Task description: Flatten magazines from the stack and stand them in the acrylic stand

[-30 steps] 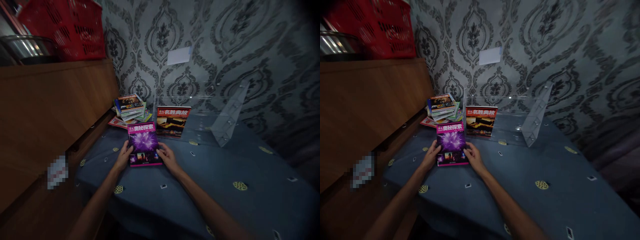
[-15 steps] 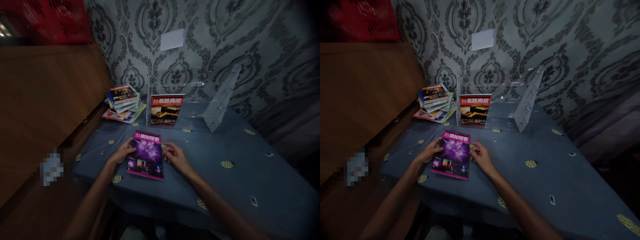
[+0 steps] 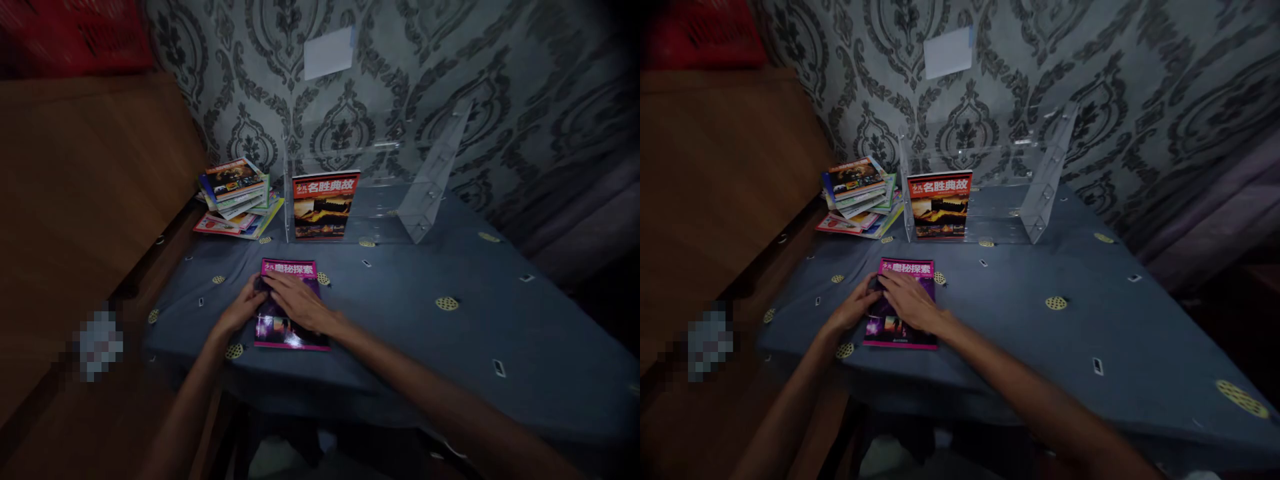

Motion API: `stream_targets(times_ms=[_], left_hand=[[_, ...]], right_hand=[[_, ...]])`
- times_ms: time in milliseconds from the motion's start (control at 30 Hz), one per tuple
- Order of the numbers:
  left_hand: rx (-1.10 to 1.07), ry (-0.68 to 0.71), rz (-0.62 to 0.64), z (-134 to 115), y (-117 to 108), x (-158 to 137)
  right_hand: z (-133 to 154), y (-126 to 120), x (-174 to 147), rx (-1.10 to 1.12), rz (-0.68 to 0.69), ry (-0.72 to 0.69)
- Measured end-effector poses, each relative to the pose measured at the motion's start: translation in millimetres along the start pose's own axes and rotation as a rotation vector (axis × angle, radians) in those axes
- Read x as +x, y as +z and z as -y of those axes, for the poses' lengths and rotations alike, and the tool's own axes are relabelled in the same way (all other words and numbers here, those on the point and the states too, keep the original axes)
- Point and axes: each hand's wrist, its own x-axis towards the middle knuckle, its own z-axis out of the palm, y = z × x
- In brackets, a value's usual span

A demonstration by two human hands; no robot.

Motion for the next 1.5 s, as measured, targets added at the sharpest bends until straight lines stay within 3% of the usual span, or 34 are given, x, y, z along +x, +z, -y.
stream_targets(times_ms=[133,267,533,700,767,867,1000,1067,1167,1333,1500], left_hand=[[0.000,0.045,-0.022,0,2,0],[-0.004,-0.037,-0.007,0,5,0],[-0.013,-0.062,-0.035,-5,8,-5],[0.076,-0.060,-0.013,-7,7,-7],[0.212,-0.049,0.000,-11,7,-9],[0.617,-0.012,-0.012,-24,7,-13],[1.185,0.134,-0.155,-39,7,-11],[1.332,0.251,-0.196,-40,6,-5],[1.464,0.380,-0.152,-34,3,3],[1.583,0.443,-0.193,-28,9,9],[1.488,0.637,0.032,-30,39,30]], right_hand=[[-2,17,24,-0.053,0.111,0.043],[-10,18,29,-0.159,0.124,0.178],[-28,-3,1,-0.296,0.038,0.405],[-33,-10,-20,-0.323,0.018,0.438],[-32,-10,-24,-0.333,0.003,0.447],[-29,-10,-26,-0.368,0.007,0.460],[-31,-12,-27,-0.359,0.015,0.434],[-39,-13,-29,-0.300,-0.008,0.401],[-59,-18,-30,-0.102,-0.068,0.352],[-93,-32,-28,0.487,-0.258,0.414],[-105,-37,-27,0.924,-0.415,0.507]])
